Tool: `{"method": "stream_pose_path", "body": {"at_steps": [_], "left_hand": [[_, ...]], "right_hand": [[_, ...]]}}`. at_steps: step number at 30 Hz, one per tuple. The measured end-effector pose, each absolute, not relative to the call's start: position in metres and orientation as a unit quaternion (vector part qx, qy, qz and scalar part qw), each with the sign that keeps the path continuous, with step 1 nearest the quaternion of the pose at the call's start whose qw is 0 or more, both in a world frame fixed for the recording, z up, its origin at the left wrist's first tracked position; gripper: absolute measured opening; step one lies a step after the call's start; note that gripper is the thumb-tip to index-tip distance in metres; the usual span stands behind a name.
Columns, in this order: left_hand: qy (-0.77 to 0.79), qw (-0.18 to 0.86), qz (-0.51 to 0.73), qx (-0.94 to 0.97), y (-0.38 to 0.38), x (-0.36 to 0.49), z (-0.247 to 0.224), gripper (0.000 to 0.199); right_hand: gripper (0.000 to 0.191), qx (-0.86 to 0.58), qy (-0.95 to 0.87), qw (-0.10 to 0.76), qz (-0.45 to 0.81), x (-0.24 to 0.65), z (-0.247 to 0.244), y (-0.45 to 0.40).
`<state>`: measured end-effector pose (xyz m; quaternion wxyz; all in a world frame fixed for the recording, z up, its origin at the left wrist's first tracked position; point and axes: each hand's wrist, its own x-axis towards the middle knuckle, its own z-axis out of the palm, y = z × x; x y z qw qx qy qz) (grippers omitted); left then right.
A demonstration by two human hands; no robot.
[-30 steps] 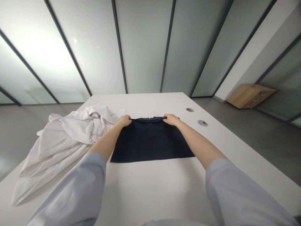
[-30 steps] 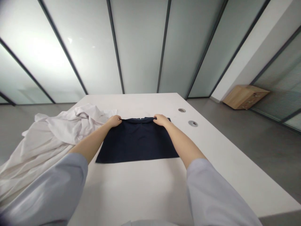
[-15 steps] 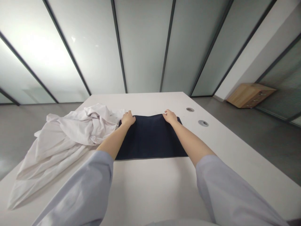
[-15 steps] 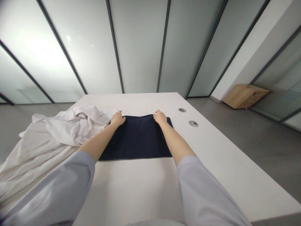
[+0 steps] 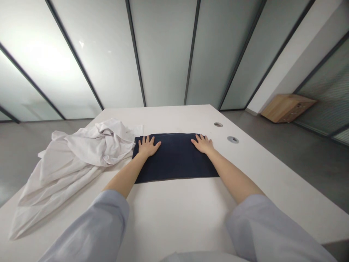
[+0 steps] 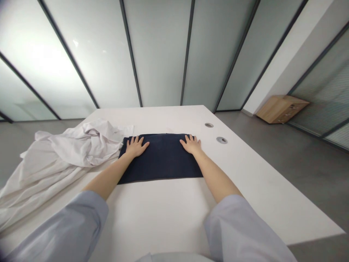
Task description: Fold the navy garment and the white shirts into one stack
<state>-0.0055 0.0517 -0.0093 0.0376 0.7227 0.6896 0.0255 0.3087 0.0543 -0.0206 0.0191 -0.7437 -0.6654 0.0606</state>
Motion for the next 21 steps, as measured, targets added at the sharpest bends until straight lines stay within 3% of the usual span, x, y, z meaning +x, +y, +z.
{"method": "stream_pose_path", "body": {"at_steps": [7,12,16,21], "left_hand": [[0.689,-0.007,0.047,0.723,0.047,-0.007,-0.011,0.072],[0.554,-0.073,0.101,0.823,0.027,-0.004,-0.009,0.060],[0.432,-0.005,0.049,0.900,0.011,-0.002,-0.006,0.065],[0.501,0.061,0.031,0.863,0.009,0.010,-0.007,0.068]], "right_hand": [[0.071,-0.734,-0.678,0.014,0.043,0.319,-0.024,0.061],[0.067,-0.714,-0.700,0.029,0.022,0.320,-0.023,0.067],[0.064,-0.711,-0.700,0.065,-0.023,0.313,-0.015,0.068],[0.054,-0.683,-0.719,0.104,-0.075,0.280,0.004,0.054]]}}
